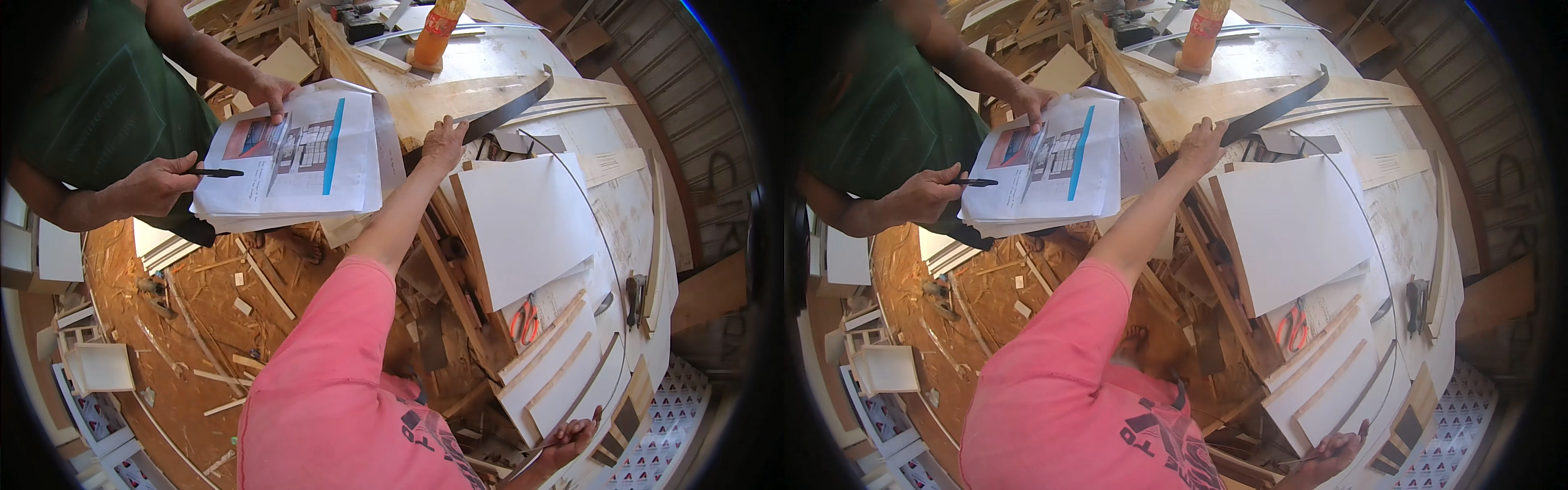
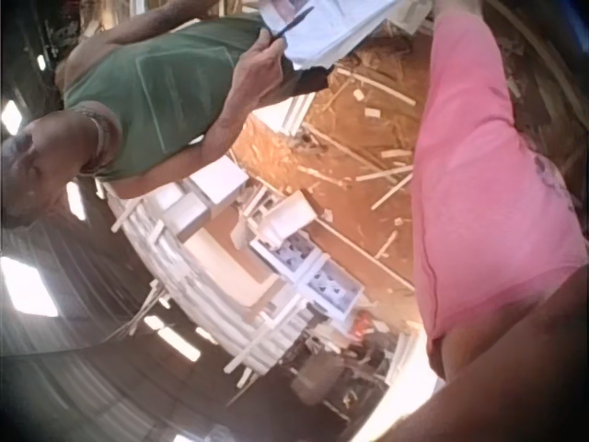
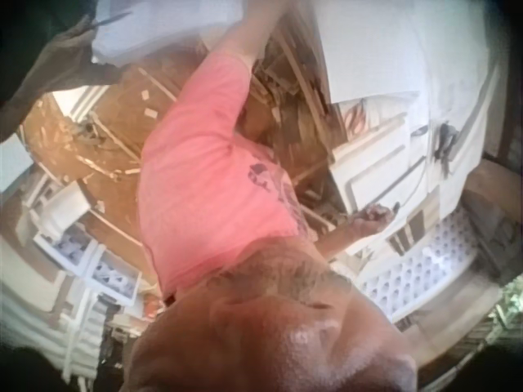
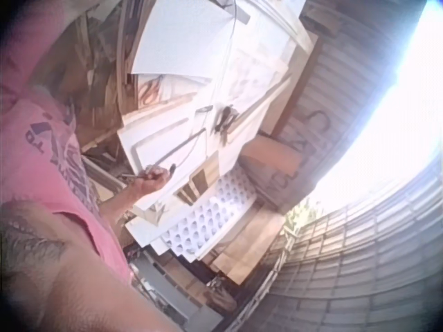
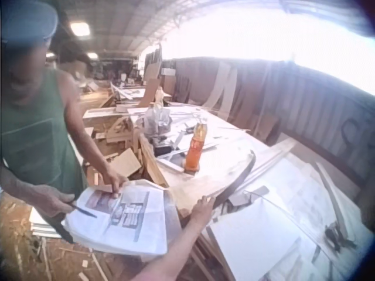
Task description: The person applies a strip of edging to a white board by hand, pressing it down and smoothing it along the edge. Another person then approaches with a document and points to specific details while they talk.
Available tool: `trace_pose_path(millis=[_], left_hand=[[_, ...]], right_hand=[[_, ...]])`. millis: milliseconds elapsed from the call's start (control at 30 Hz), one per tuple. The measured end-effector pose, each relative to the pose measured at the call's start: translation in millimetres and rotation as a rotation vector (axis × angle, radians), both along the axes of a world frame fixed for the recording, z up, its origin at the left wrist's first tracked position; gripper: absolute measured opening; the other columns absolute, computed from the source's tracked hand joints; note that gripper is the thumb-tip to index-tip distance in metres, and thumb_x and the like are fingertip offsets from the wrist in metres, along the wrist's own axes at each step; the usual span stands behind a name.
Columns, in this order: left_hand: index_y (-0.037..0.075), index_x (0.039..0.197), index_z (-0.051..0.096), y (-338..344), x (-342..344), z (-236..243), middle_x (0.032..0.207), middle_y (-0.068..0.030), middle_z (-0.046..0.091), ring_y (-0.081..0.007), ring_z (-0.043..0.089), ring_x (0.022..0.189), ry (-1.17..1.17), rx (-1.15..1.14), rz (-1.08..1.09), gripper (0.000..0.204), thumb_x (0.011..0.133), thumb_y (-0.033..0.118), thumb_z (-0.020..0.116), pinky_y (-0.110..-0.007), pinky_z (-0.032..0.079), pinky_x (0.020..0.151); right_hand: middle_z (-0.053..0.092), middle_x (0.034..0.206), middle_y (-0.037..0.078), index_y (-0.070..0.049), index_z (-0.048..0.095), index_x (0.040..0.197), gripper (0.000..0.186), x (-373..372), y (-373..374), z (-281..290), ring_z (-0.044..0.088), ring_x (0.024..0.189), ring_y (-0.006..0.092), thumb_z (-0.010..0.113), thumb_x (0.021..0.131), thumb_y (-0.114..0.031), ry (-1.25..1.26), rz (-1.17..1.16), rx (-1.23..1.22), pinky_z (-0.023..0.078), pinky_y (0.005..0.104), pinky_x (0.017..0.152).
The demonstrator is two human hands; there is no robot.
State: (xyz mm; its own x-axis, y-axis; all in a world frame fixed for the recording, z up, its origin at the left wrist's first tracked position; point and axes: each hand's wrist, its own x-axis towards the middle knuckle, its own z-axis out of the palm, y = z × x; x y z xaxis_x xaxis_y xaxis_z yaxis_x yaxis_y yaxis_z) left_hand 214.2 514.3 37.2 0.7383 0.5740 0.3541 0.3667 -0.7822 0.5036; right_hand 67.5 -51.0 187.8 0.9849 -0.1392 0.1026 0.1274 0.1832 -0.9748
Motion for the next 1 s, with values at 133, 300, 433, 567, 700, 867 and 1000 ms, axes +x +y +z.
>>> trace_pose_path(millis=[133,300,433,567,700,867,1000], left_hand=[[0.008,0.13,0.047,-18,24,-12,0.113,-0.0193,0.051,-0.0348,0.053,0.106,-0.028,-0.052,-0.036,0.059,0.079,0.027,0.068,-0.044,0.047,0.089],[0.004,0.131,0.048,-20,26,-18,0.118,-0.0206,0.05,-0.0366,0.051,0.11,-0.069,-0.286,0.033,0.054,0.085,0.032,0.059,-0.046,0.042,0.095],[0.003,0.13,0.048,-34,12,-10,0.117,-0.0214,0.05,-0.0368,0.049,0.111,-0.233,-0.218,0.046,0.051,0.087,0.028,0.059,-0.045,0.04,0.097],[0.002,0.128,0.048,-100,-9,2,0.12,-0.0192,0.052,-0.0357,0.048,0.114,-0.533,-0.183,-0.079,0.046,0.088,0.021,0.059,-0.043,0.038,0.1],[0.001,0.128,0.048,-200,-73,47,0.121,-0.0194,0.053,-0.0316,0.051,0.116,-0.55,-0.687,-0.543,0.041,0.095,0.025,0.053,-0.039,0.04,0.099],[0.002,0.139,0.032,-267,-108,114,0.114,-0.0189,0.053,-0.0249,0.055,0.109,-0.268,-1.701,-1.049,0.071,0.096,0.058,0.034,-0.036,0.046,0.092],[0.004,0.132,0.032,-274,-123,153,0.102,-0.0161,0.056,-0.0207,0.061,0.088,-0.33,-2.016,-0.986,0.068,0.094,0.06,0.035,-0.035,0.052,0.078]], right_hand=[[0.041,0.066,-0.001,0.001,0.036,0.138,0.043,-3,-23,17,0.032,0.045,0.0029,0.044,0.101,-0.019,-0.008,-0.035,0.164,0.034,0.0177,0.037],[0.04,0.064,0.0,0.001,0.034,0.138,0.043,-24,-35,46,0.028,0.043,0.0031,0.044,0.101,-0.017,-0.113,-0.089,0.193,0.033,0.0171,0.037],[0.039,0.064,0.0,0.001,0.033,0.139,0.043,-27,-31,52,0.028,0.044,0.0041,0.043,0.101,-0.017,-0.176,-0.015,0.199,0.035,0.0176,0.04],[0.04,0.067,0.002,0.001,0.033,0.139,0.042,-28,-12,54,0.032,0.048,0.0056,0.041,0.101,-0.017,-0.243,0.07,0.156,0.039,0.0192,0.045],[0.041,0.073,0.003,-0.001,0.034,0.139,0.043,-32,26,39,0.034,0.051,0.007,0.041,0.101,-0.018,-0.235,0.17,0.056,0.038,0.0201,0.046],[0.046,0.068,0.004,-0.002,0.041,0.132,0.041,-61,78,-8,0.042,0.052,0.0092,0.047,0.097,-0.021,-0.004,0.198,-0.111,0.042,0.0236,0.046],[0.045,0.063,0.001,-0.003,0.049,0.126,0.037,-87,87,-67,0.043,0.053,0.0074,0.047,0.097,-0.026,0.164,0.327,-0.296,0.036,0.0199,0.05]])
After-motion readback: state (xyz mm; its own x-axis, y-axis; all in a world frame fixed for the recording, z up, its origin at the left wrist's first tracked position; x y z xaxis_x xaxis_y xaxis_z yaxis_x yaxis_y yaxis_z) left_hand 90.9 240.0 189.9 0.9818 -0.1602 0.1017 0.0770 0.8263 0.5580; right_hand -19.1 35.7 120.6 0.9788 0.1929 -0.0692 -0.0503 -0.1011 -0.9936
